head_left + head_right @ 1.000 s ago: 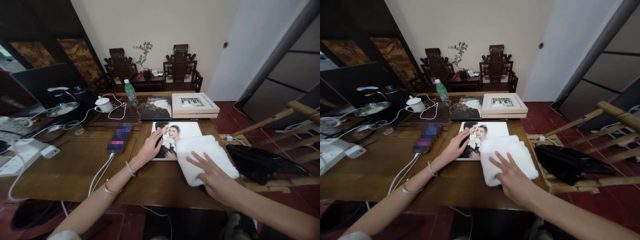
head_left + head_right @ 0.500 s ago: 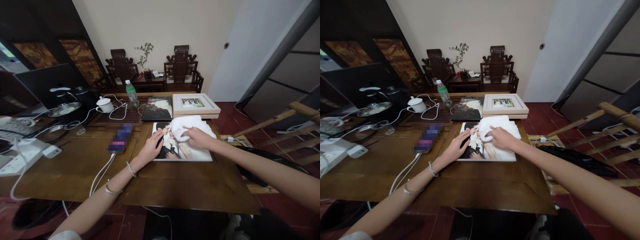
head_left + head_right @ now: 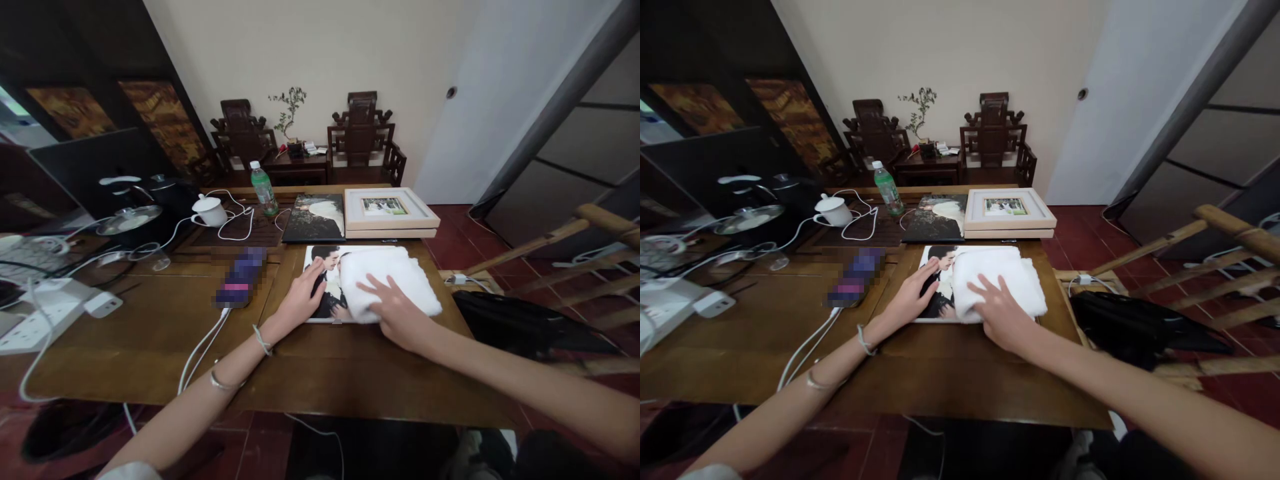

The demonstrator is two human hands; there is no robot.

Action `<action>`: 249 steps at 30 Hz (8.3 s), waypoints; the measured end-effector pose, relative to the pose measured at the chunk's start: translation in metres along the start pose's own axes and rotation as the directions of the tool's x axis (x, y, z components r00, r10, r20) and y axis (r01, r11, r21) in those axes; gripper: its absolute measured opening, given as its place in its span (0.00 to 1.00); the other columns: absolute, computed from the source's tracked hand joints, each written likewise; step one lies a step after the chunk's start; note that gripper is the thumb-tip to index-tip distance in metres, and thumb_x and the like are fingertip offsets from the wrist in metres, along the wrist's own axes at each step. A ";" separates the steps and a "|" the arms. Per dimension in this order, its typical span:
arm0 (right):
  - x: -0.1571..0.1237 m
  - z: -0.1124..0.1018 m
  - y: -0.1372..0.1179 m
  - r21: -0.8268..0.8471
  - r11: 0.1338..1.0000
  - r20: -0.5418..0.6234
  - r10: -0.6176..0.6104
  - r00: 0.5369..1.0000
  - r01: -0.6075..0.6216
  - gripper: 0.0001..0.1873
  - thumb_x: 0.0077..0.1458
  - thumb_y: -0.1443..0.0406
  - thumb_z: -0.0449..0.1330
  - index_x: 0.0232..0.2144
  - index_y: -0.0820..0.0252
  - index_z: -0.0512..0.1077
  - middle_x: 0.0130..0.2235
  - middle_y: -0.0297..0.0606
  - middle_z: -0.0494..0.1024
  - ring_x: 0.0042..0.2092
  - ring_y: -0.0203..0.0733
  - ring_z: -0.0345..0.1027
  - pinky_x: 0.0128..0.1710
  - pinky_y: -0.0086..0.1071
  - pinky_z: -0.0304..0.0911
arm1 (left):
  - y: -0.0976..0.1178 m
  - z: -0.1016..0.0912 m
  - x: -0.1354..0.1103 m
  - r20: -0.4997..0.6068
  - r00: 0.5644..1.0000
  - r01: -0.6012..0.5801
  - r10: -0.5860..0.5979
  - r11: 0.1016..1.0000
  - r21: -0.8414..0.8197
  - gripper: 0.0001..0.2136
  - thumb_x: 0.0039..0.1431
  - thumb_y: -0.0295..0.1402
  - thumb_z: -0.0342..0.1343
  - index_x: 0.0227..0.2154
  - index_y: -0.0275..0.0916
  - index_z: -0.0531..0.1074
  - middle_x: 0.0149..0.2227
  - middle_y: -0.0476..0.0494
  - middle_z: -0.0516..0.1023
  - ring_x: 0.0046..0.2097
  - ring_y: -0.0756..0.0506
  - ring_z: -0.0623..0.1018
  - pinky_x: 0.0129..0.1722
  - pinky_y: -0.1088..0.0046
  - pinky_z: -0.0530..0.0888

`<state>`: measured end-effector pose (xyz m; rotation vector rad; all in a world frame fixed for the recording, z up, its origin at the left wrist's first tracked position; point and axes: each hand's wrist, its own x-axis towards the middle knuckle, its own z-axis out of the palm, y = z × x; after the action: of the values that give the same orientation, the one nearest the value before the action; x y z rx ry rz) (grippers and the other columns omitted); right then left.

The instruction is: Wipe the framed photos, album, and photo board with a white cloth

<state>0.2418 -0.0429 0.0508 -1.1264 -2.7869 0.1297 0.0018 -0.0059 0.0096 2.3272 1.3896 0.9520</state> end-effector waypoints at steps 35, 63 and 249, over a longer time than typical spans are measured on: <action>0.065 -0.001 0.000 -0.045 0.993 0.035 0.115 0.993 -0.113 0.27 0.44 0.78 0.49 0.47 0.64 0.71 0.62 0.48 0.57 0.64 0.60 0.40 0.55 0.62 0.42 | -0.006 0.000 0.001 0.016 1.000 -0.008 0.008 1.000 0.027 0.20 0.63 0.31 0.43 0.56 0.32 0.61 0.61 0.33 0.61 0.63 0.41 0.59 0.62 0.57 0.57; 0.089 -0.024 0.017 -0.018 0.995 0.052 0.100 0.994 -0.100 0.19 0.50 0.74 0.49 0.42 0.62 0.74 0.44 0.50 0.75 0.47 0.50 0.68 0.45 0.40 0.60 | -0.002 -0.002 0.002 0.021 1.000 -0.012 0.011 1.000 0.023 0.20 0.62 0.30 0.43 0.56 0.32 0.60 0.61 0.33 0.60 0.63 0.41 0.58 0.62 0.58 0.57; 0.060 -0.013 0.030 -0.047 0.999 0.013 0.007 1.000 -0.006 0.22 0.45 0.75 0.50 0.43 0.63 0.72 0.58 0.50 0.64 0.60 0.53 0.53 0.55 0.55 0.50 | -0.004 -0.003 0.003 0.075 0.996 -0.058 0.052 0.996 0.071 0.20 0.63 0.32 0.44 0.57 0.35 0.61 0.61 0.35 0.61 0.63 0.42 0.58 0.61 0.57 0.58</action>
<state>0.2216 0.0211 0.0655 -1.1493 -2.8118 0.0730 -0.0018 -0.0019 0.0111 2.4400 1.3600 0.8349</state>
